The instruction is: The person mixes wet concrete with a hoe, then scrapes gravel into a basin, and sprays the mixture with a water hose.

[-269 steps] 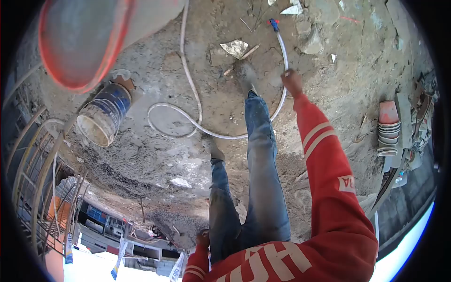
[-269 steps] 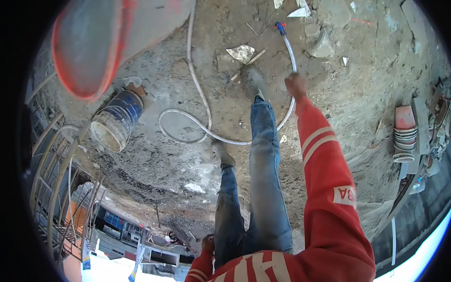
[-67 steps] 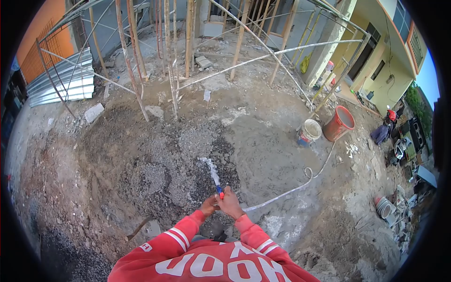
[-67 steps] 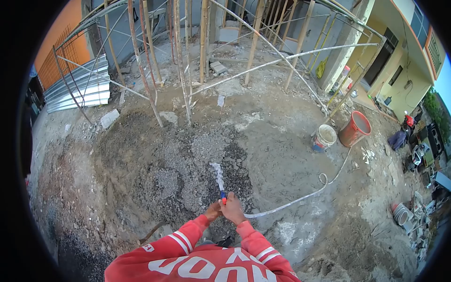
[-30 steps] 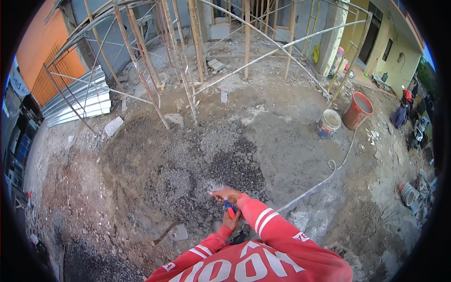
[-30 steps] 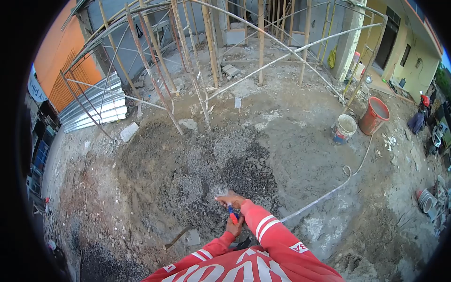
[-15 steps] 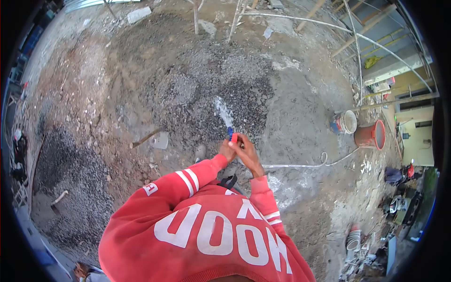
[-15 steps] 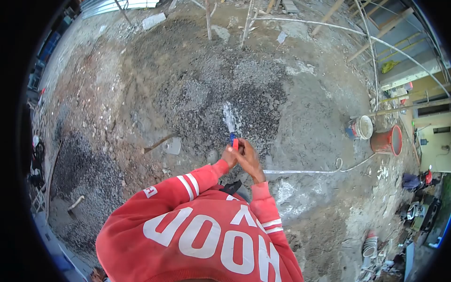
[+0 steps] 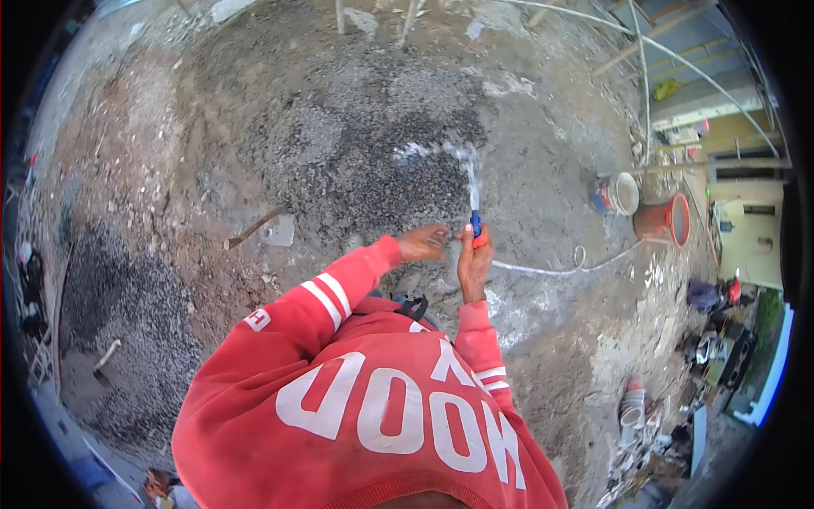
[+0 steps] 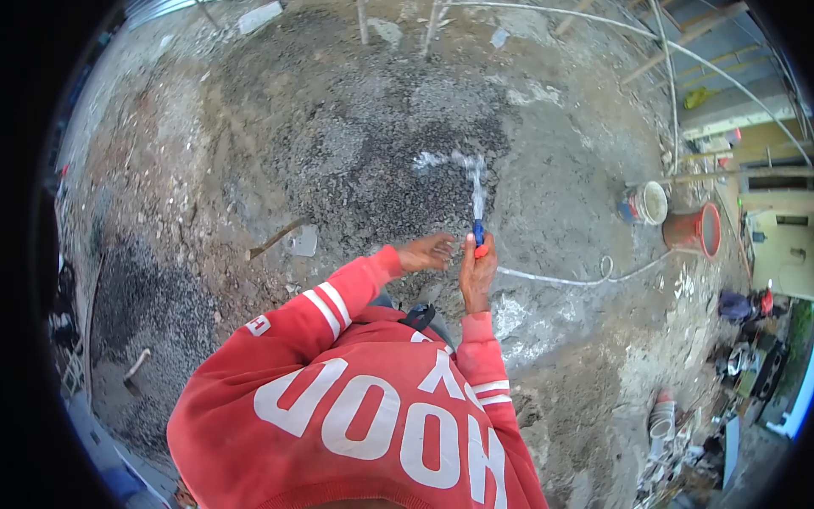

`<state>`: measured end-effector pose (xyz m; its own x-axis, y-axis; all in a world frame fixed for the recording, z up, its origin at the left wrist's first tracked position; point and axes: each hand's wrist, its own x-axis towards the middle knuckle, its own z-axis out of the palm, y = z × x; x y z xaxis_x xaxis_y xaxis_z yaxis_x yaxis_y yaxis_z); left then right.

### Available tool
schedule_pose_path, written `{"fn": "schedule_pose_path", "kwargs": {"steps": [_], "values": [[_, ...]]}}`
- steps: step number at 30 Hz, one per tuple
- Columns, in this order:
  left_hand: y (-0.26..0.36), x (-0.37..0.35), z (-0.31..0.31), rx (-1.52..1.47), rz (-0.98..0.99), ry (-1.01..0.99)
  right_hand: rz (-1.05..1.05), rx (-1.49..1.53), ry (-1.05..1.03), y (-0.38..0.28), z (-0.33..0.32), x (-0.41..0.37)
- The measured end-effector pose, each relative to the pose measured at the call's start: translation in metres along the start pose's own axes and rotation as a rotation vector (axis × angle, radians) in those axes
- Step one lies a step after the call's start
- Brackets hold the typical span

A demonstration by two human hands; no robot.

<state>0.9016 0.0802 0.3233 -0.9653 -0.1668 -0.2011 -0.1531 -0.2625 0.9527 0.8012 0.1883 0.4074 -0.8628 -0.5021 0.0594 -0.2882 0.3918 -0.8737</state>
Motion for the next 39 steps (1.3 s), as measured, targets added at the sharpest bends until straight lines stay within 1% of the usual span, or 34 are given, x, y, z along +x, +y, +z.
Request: {"fn": "schedule_pose_path", "kwargs": {"steps": [1, 2, 3, 4, 6, 7, 8, 9, 10, 11, 12, 13, 14, 16, 17, 19, 21, 23, 25, 26, 28, 31, 32, 34, 35, 36, 38, 39], "values": [[0.001, 0.001, -0.008, 0.003, -0.004, -0.037, 0.050, -0.083, -0.033, 0.009, -0.007, 0.004], [0.018, 0.002, -0.017, -0.363, -0.153, 0.042, 0.066, -0.087, 0.002, 0.014, -0.008, 0.005], [0.028, 0.006, -0.023, -0.722, -0.315, 0.125, 0.075, -0.136, -0.065, 0.016, -0.008, 0.004], [0.030, 0.012, -0.027, -0.707, -0.334, 0.087, 0.085, -0.182, -0.130, 0.018, -0.007, 0.002], [0.032, 0.027, -0.030, -1.017, -0.323, 0.139, 0.051, -0.226, -0.161, -0.001, 0.002, -0.007], [0.029, 0.036, -0.031, -1.002, -0.345, 0.107, 0.008, -0.220, -0.187, -0.005, 0.009, -0.013], [0.021, 0.047, -0.032, -1.015, -0.284, 0.092, -0.037, -0.213, -0.218, -0.009, 0.016, -0.017], [0.013, 0.056, -0.034, -1.029, -0.220, 0.081, -0.024, -0.212, -0.189, -0.015, 0.022, -0.020], [0.006, 0.063, -0.038, -1.014, -0.235, 0.059, -0.012, -0.199, -0.226, -0.021, 0.026, -0.024], [0.006, 0.067, -0.042, -1.088, -0.233, 0.044, -0.001, -0.183, -0.265, -0.024, 0.027, -0.028], [0.006, 0.071, -0.044, -1.162, -0.231, 0.029, 0.009, -0.178, -0.240, -0.023, 0.026, -0.030], [0.006, 0.074, -0.046, -1.229, -0.284, 0.069, -0.001, -0.153, -0.237, -0.022, 0.025, -0.032], [0.002, 0.076, -0.049, -1.210, -0.286, 0.051, -0.023, -0.128, -0.233, -0.020, 0.026, -0.031], [-0.019, 0.081, -0.059, -1.298, -0.261, 0.005, -0.048, -0.108, -0.172, -0.009, 0.027, -0.031], [-0.025, 0.083, -0.061, -1.232, -0.258, 0.038, -0.022, -0.134, -0.180, -0.007, 0.024, -0.030], [0.000, 0.074, -0.046, -1.190, -0.283, 0.228, -0.009, -0.186, -0.195, -0.003, 0.021, -0.034], [-0.005, 0.072, -0.046, -1.137, -0.261, 0.209, -0.015, -0.236, -0.217, 0.004, 0.021, -0.036], [-0.014, 0.076, -0.047, -1.138, -0.311, 0.242, -0.030, -0.240, -0.218, 0.008, 0.027, -0.035], [-0.028, 0.082, -0.054, -1.158, -0.379, 0.200, -0.083, -0.214, -0.190, 0.004, 0.032, -0.031], [-0.029, 0.083, -0.055, -1.145, -0.352, 0.193, -0.099, -0.189, -0.200, 0.000, 0.035, -0.029], [-0.028, 0.087, -0.059, -1.177, -0.373, 0.274, -0.134, -0.161, -0.206, -0.010, 0.036, -0.025], [-0.017, 0.086, -0.071, -1.191, -0.331, 0.299, -0.065, -0.151, -0.312, -0.021, 0.036, -0.022], [-0.018, 0.083, -0.080, -1.185, -0.320, 0.296, -0.075, -0.148, -0.307, -0.020, 0.037, -0.021], [-0.023, 0.080, -0.102, -1.178, -0.260, 0.168, -0.048, -0.198, -0.303, -0.014, 0.040, -0.020], [0.001, 0.072, -0.097, -1.100, -0.276, 0.264, -0.037, -0.187, -0.298, -0.006, 0.043, -0.019], [0.003, 0.069, -0.102, -1.095, -0.273, 0.260, -0.040, -0.185, -0.292, -0.008, 0.043, -0.017], [0.002, 0.053, -0.115, -0.893, -0.247, 0.430, 0.018, -0.209, -0.253, -0.010, 0.041, -0.015], [-0.003, 0.049, -0.120, -0.853, -0.282, 0.585, 0.019, -0.208, -0.251, -0.011, 0.041, -0.014]]}}
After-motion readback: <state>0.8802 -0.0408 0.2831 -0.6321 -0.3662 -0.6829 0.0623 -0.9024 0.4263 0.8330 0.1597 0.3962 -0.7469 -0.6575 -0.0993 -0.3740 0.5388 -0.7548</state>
